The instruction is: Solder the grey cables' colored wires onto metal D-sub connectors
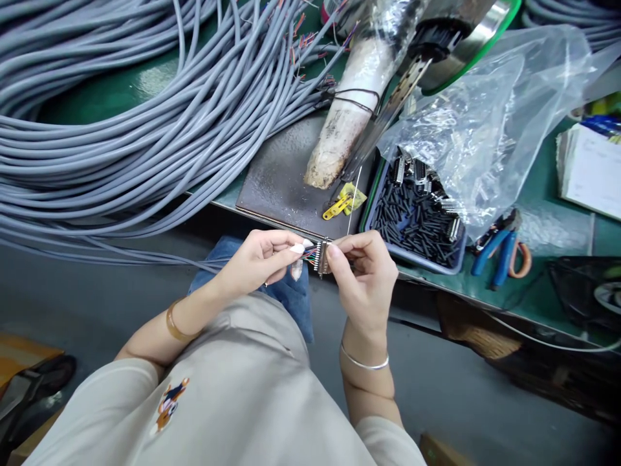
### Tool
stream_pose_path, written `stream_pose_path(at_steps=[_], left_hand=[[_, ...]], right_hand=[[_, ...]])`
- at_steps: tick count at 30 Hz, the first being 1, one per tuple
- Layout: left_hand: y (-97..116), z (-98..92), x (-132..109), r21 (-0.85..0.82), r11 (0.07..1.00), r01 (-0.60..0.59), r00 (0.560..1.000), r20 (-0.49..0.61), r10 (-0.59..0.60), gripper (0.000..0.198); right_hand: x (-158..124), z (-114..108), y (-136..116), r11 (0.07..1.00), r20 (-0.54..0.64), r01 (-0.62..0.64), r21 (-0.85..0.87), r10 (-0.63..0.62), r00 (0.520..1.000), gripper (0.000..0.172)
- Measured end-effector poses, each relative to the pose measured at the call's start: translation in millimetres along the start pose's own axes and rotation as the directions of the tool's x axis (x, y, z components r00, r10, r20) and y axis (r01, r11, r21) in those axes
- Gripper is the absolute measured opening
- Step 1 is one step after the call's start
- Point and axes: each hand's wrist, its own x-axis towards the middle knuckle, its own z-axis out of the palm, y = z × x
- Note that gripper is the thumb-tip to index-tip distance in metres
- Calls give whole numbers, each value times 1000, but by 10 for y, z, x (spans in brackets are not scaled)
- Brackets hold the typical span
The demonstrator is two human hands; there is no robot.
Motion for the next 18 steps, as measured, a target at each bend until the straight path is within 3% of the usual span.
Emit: stream_pose_path(at_steps=[4, 8, 12, 15, 17, 18], left_hand=[[-22, -23, -20, -61, 997, 52, 999, 12, -51, 38], [-17, -12, -60, 21, 1000, 18, 1000, -24, -17, 36], [-72, 5, -121, 291, 945, -148, 971, -141, 196, 28], [-138, 6, -173, 545, 797, -260, 891, -182, 415, 15], [-159, 5, -198, 602, 749, -277, 866, -181, 466, 9], [-157, 4, -207, 582, 770, -263, 882, -178, 436, 10]], right_hand=[[-9, 23, -41, 999, -4, -44, 17, 44, 999, 16], [-9, 47, -59, 998, -30, -56, 30, 57, 998, 17], [-14, 45, -38, 997, -67, -72, 20, 73, 995, 16], [-22, 42, -14, 997, -91, -76, 10, 77, 993, 17], [-19, 49, -2, 997, -96, -71, 3, 71, 993, 17], [-13, 56, 3, 998, -96, -64, -3, 64, 993, 17]])
